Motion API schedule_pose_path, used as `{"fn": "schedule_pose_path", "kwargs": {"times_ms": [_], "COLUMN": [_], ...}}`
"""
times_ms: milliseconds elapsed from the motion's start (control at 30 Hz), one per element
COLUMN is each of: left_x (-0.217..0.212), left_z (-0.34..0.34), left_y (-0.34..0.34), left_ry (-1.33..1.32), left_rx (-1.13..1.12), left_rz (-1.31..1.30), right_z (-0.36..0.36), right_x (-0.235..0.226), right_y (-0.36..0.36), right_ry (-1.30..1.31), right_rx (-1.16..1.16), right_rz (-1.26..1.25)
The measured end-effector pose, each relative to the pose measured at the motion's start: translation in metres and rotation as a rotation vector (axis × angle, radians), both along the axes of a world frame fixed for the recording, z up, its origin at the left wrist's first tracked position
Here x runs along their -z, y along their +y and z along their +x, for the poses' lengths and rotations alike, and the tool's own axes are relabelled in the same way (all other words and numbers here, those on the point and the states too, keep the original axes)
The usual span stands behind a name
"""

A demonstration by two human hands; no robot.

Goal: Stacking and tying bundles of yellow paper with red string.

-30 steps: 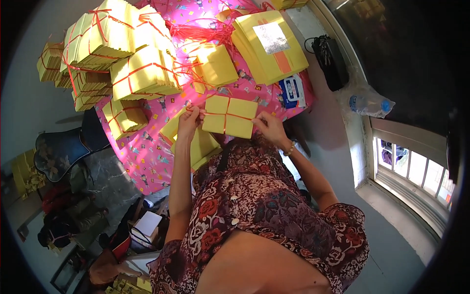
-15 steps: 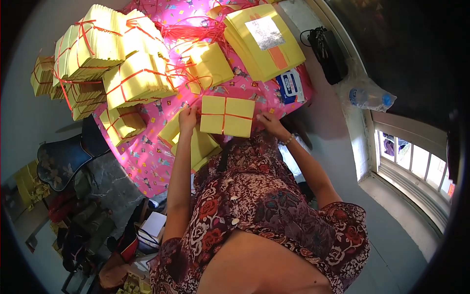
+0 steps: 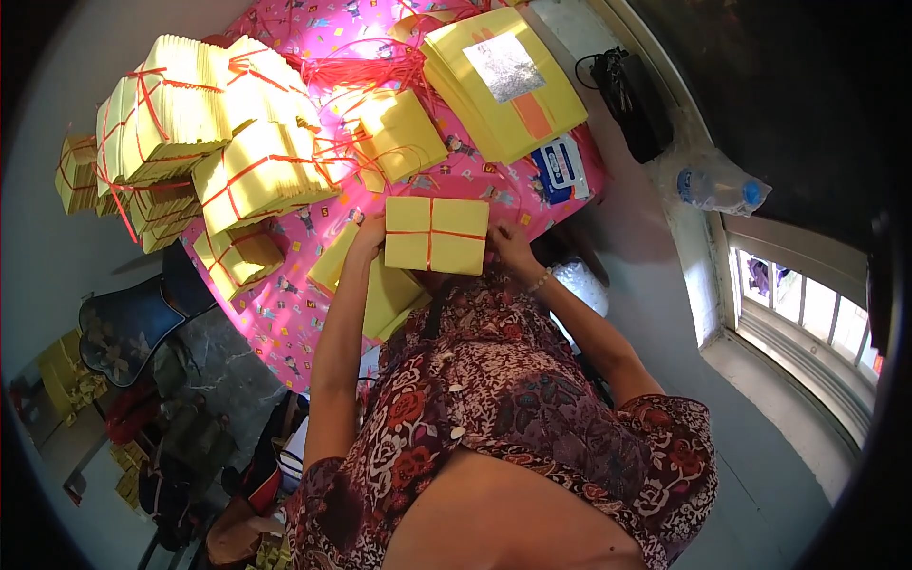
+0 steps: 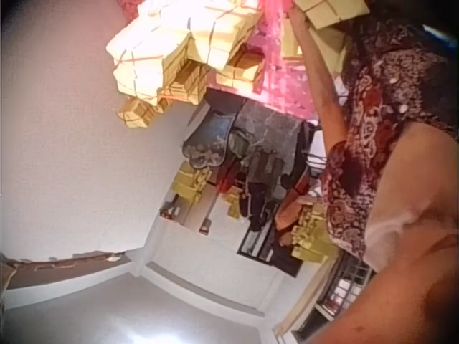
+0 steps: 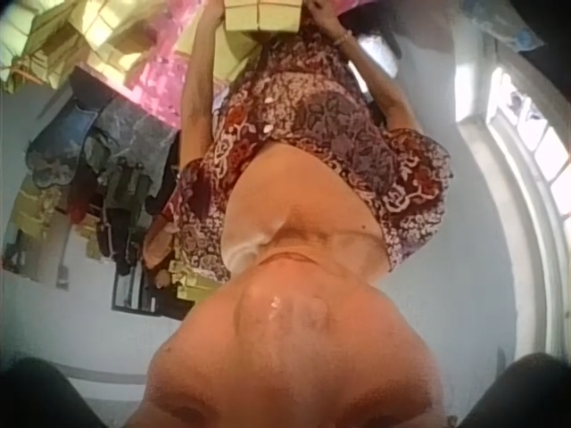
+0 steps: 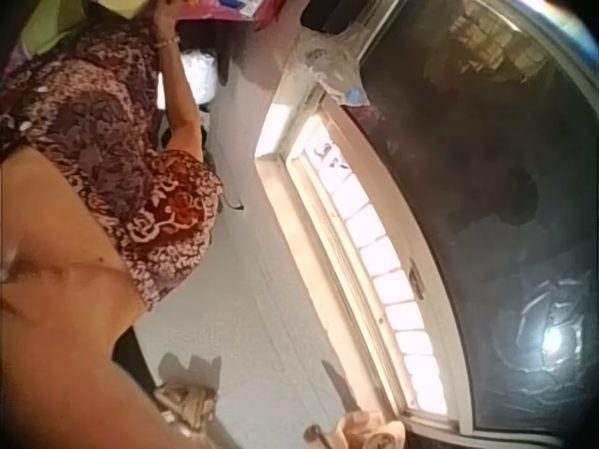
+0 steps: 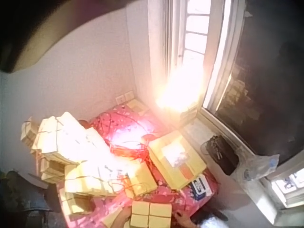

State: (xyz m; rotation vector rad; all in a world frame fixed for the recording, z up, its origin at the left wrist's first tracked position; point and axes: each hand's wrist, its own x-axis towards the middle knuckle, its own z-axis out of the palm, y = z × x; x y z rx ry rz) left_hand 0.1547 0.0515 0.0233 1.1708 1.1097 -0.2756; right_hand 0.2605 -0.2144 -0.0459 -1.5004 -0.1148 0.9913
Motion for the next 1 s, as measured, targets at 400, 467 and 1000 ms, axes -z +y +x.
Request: {"fn": "schedule_pose_path", "kwargs": {"times_ms": [400,467,1000], "left_x": [-0.037,-0.055,-0.041], "left_z": [0.006,0.015,0.003], "left_y": [-0.012,-0.022,-0.027], "left_ry": [-0.390,-0.527,-0.838], "left_rx": [-0.101,-0.247,-0.393], "left_rz": [0.060,-0.148,0.051], "right_z": [0.044,0.048,0.064], "right_x": [-0.118,-0.115,-0.105], "right_y": [-0.014,-0.018,-0.028], "right_ry": [-0.871,-1.058,-1.245], "right_rx": [-0.167,-0.231,-0.678], "right_rz": [0.080,0.143,0.156]}}
